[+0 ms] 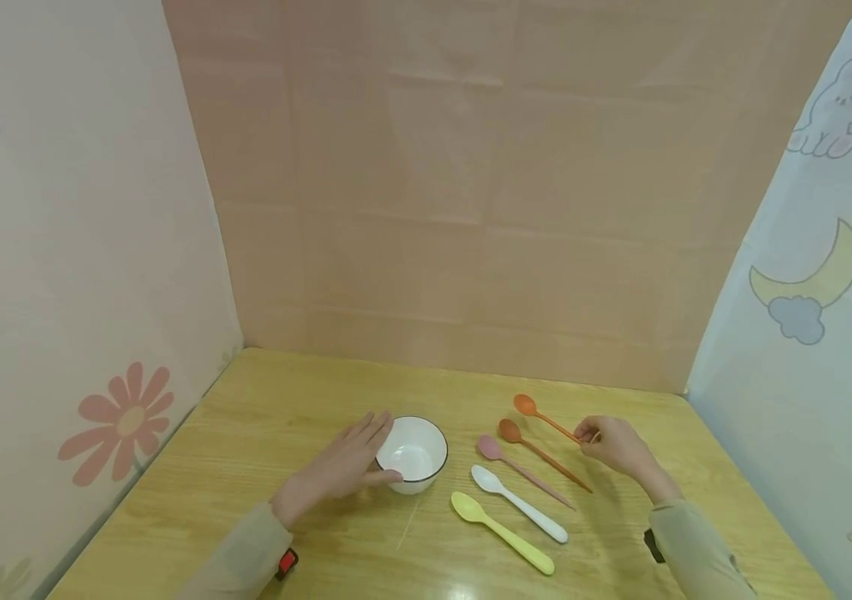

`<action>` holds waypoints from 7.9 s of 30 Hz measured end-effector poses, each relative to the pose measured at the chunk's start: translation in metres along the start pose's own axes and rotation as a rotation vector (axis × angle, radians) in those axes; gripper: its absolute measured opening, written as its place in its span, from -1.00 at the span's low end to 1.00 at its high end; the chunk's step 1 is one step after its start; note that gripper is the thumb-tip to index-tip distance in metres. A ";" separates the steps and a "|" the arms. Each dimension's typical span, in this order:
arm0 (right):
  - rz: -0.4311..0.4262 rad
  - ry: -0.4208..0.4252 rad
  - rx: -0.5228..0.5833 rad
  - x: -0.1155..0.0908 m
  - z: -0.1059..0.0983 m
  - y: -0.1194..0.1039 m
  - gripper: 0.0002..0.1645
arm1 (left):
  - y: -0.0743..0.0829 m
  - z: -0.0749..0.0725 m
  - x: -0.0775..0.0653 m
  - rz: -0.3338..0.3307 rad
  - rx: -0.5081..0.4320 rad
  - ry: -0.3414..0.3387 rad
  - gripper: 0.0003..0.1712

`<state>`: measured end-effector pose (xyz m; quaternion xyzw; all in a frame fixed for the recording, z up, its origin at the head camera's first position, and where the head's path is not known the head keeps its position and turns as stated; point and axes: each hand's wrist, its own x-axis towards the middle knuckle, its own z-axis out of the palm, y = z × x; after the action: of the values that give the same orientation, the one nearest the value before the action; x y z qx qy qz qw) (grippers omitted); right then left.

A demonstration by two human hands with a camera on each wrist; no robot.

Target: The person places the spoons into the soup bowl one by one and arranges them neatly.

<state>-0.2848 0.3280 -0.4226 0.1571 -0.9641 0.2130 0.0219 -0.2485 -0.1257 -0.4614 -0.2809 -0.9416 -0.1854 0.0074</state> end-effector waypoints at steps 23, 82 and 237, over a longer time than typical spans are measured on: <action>-0.043 -0.006 -0.031 0.005 0.002 -0.026 -0.85 | -0.002 0.005 -0.002 0.002 0.015 0.000 0.09; -0.282 -0.063 -0.146 0.025 -0.002 -0.114 -0.91 | -0.002 0.003 -0.001 0.009 0.037 0.004 0.09; -0.414 -0.097 -0.095 0.022 0.016 -0.121 -0.91 | -0.007 0.008 -0.001 0.001 0.058 -0.003 0.09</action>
<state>-0.2671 0.2106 -0.3858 0.3605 -0.9202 0.1503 0.0259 -0.2510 -0.1286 -0.4711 -0.2813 -0.9465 -0.1576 0.0140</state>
